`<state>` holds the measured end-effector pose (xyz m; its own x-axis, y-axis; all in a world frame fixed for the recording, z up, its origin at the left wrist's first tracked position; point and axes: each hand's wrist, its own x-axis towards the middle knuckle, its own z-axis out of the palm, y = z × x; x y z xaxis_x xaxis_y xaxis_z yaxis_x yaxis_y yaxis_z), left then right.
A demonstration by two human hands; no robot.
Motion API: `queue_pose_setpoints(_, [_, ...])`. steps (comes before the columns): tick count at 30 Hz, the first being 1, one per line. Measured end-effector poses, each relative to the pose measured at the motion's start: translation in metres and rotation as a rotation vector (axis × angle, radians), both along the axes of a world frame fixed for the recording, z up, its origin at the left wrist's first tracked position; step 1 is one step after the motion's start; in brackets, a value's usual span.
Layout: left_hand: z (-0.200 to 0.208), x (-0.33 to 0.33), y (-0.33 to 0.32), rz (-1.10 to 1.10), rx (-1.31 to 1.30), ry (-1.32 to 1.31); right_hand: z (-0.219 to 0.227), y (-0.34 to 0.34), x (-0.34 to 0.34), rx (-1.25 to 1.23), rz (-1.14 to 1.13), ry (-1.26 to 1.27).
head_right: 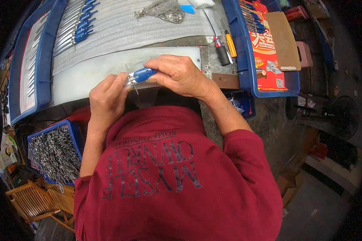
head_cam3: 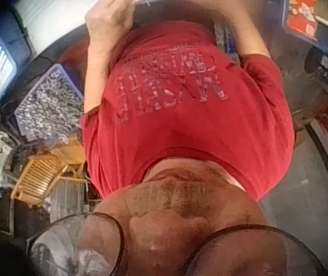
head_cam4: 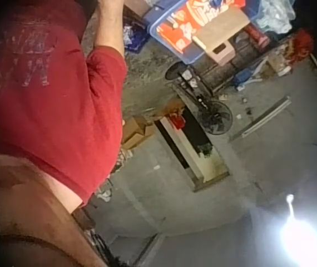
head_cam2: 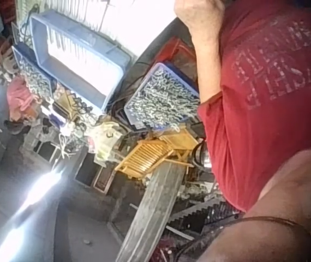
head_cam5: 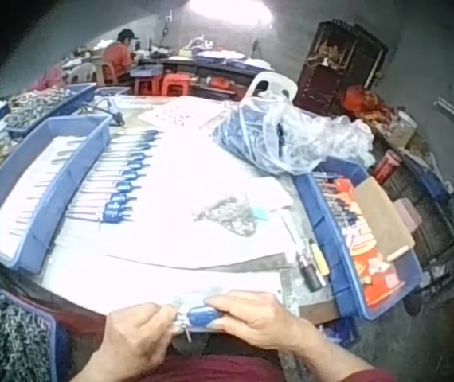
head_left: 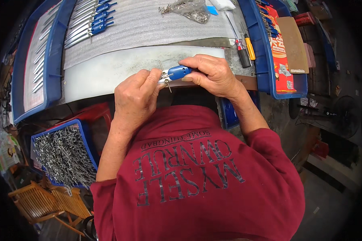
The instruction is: Assembling small metal pins into metal brackets and applying adhesive from a tube at a workstation.
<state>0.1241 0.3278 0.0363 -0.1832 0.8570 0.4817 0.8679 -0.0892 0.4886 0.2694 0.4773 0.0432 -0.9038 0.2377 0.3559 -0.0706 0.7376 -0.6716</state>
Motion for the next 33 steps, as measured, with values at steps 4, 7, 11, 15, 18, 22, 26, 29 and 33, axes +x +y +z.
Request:
queue_pose_setpoints(4, [0.0013, 0.0013, 0.0004, 0.014, -0.008, -0.006, -0.0007, 0.0, -0.0002, -0.003, -0.011, 0.015])
queue_pose_setpoints(7, [0.0013, 0.0009, 0.0005, 0.006, -0.007, -0.012, -0.0007, -0.0001, 0.0002, -0.015, -0.017, -0.001])
queue_pose_setpoints(11, [0.0009, -0.0001, -0.0001, -0.002, -0.016, -0.02, 0.0002, 0.0014, -0.0002, -0.011, 0.007, 0.007])
queue_pose_setpoints(15, [0.0013, -0.0005, 0.0001, -0.004, -0.008, -0.019, 0.001, 0.0023, -0.0016, 0.003, 0.022, 0.031])
queue_pose_setpoints(18, [0.0012, -0.0005, 0.0002, -0.003, -0.01, -0.015, 0.0017, 0.0021, -0.0018, 0.01, 0.022, 0.024])
queue_pose_setpoints(22, [0.0019, 0.0001, 0.0004, 0.0, -0.008, -0.019, 0.0007, 0.0021, -0.001, -0.002, 0.019, 0.013])
queue_pose_setpoints(26, [0.0003, 0.0013, 0.0007, 0.014, 0.001, -0.021, 0.001, 0.0015, -0.0006, 0.009, 0.002, 0.016])
queue_pose_setpoints(29, [0.0001, 0.0007, 0.0007, 0.011, -0.005, -0.018, 0.0014, 0.002, -0.0005, 0.007, 0.003, 0.005])
queue_pose_setpoints(33, [0.0008, 0.0, 0.0008, 0.001, -0.008, -0.028, 0.0016, 0.0044, -0.0008, 0.01, 0.024, 0.0])
